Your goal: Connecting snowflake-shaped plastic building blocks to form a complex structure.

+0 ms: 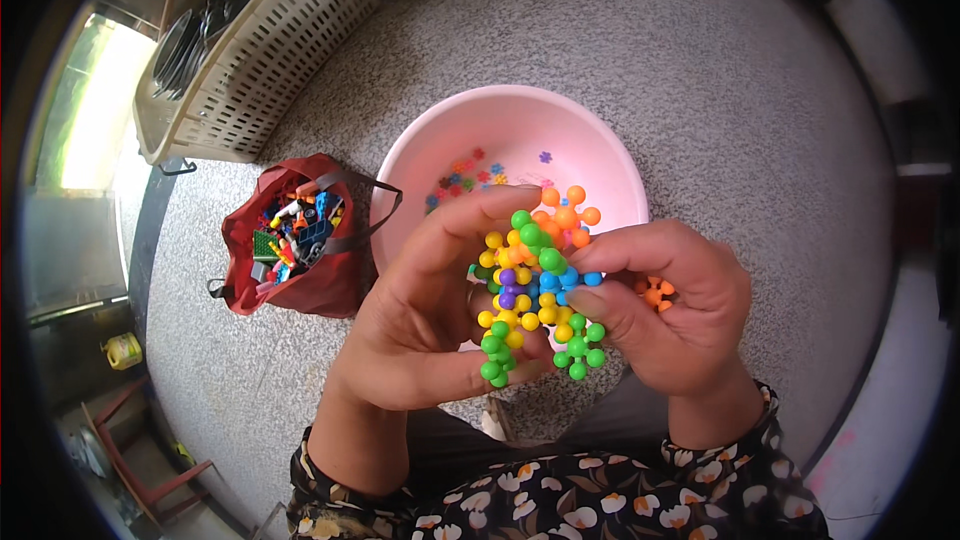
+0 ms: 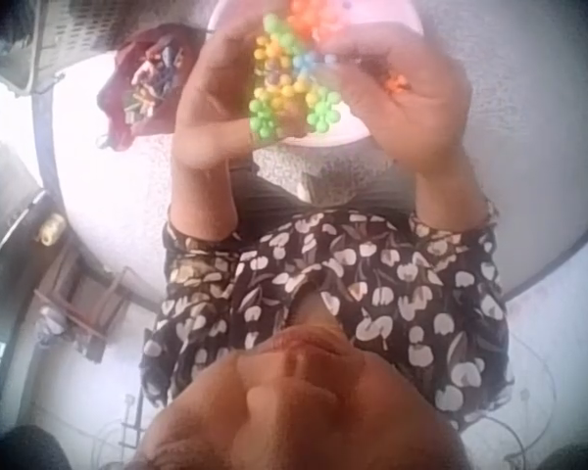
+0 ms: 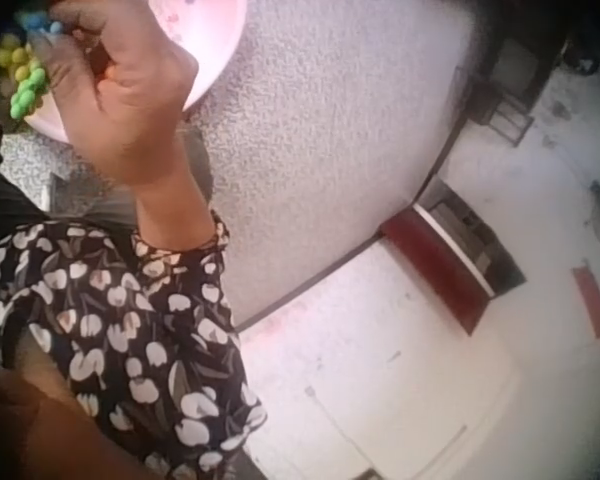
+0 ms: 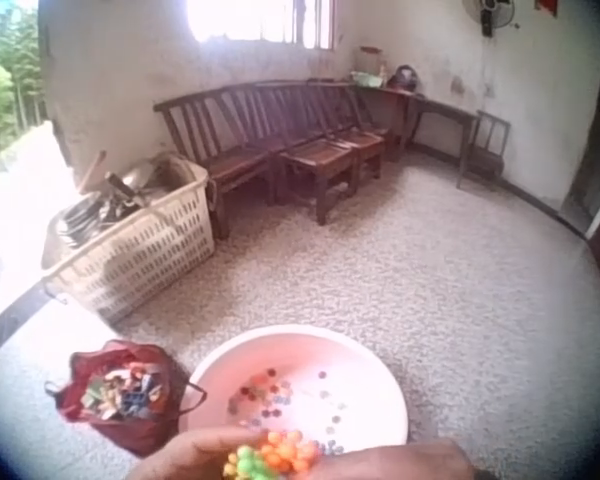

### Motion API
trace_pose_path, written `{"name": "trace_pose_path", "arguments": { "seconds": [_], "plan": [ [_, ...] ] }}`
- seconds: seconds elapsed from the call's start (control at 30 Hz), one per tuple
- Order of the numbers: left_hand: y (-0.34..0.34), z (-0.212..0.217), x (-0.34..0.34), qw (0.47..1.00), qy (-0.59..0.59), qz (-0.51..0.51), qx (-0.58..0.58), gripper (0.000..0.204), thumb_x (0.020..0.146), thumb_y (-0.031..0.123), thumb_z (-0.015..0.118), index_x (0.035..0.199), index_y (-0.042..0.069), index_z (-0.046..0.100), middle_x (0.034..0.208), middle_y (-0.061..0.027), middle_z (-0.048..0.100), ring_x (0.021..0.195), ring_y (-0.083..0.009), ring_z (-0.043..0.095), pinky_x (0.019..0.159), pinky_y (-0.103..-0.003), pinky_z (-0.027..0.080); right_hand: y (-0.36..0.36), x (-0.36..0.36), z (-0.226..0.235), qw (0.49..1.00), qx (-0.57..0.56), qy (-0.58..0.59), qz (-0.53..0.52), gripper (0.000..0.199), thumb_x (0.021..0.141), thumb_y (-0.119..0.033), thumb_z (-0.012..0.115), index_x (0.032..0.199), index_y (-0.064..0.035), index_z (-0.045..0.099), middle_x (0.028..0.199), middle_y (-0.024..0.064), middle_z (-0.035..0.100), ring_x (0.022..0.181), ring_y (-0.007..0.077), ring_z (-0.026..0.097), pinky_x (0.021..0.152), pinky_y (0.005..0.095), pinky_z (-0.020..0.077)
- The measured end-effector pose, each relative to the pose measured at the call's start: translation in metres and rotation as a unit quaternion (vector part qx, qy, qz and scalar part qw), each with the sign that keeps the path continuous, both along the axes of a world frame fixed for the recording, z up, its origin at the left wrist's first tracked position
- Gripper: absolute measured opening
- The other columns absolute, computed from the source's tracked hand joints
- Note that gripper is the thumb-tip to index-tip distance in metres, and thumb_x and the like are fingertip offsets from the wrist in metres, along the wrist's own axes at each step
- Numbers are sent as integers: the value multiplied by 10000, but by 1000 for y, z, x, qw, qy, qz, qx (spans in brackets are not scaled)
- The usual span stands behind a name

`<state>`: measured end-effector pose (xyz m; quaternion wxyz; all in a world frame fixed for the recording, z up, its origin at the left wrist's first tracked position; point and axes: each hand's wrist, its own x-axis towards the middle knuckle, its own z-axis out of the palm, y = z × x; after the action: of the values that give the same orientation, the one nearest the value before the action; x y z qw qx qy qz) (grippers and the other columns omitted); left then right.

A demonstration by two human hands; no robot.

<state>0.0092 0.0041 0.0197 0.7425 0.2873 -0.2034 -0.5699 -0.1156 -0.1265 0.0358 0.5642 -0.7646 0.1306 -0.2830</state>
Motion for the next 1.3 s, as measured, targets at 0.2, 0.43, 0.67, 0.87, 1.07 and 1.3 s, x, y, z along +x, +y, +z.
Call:
{"name": "trace_pose_path", "arguments": {
  "seconds": [0.2, 0.43, 0.67, 0.87, 1.07, 1.3],
  "plan": [
    [-7, -8, -4, 931, -351, 103, 5, 754, 697, -74, 655, 1326, 21, 251, 1236, -148, 422, 1072, -198, 499, 857, -290, 464, -1, 0, -2, 999, -16, 38, 15, 143, 753, -32, 656, 882, -3, 600, 752, 63, 630, 582, 66, 587, 512, 189, 459],
    [-4, -9, -4, 960, -254, 119, -2, 761, 662, -58, 696, 1302, 12, 290, 1169, -144, 493, 1048, -214, 527, 866, -309, 463, 5, 2, -5, 998, 68, -2, 16, 145, 763, -22, 643, 897, 12, 600, 763, 79, 624, 590, 70, 588, 519, 187, 460],
    [5, -3, -6, 976, -166, 136, 47, 635, 690, -36, 686, 1229, -28, 351, 1090, -157, 551, 968, -227, 581, 813, -333, 509, 1, 3, 3, 999, -45, 16, 12, 157, 736, -34, 666, 883, -7, 619, 714, 82, 625, 565, 91, 591, 500, 205, 462],
    [2, 3, -6, 979, -136, 140, 61, 618, 694, -11, 693, 1212, -36, 358, 1077, -163, 560, 940, -223, 594, 785, -318, 518, 1, 2, 5, 994, -102, 42, -1, 190, 702, -49, 688, 882, -30, 633, 666, 76, 615, 532, 116, 588, 478, 223, 459],
    [7, -7, -3, 983, -151, 104, 27, 647, 690, 20, 706, 1222, -48, 344, 1131, -163, 534, 992, -220, 570, 806, -322, 496, 0, 0, 9, 991, -128, 40, -2, 210, 686, -50, 697, 885, -29, 633, 676, 76, 623, 537, 130, 601, 489, 233, 473],
    [8, -6, -5, 959, -253, 123, 44, 612, 704, -8, 682, 1227, -61, 368, 1129, -163, 549, 1005, -233, 568, 841, -325, 475, 9, -2, 13, 996, -59, 39, -52, 221, 672, -28, 696, 883, -24, 632, 731, 101, 633, 597, 188, 633, 543, 259, 507]
  ]
}}
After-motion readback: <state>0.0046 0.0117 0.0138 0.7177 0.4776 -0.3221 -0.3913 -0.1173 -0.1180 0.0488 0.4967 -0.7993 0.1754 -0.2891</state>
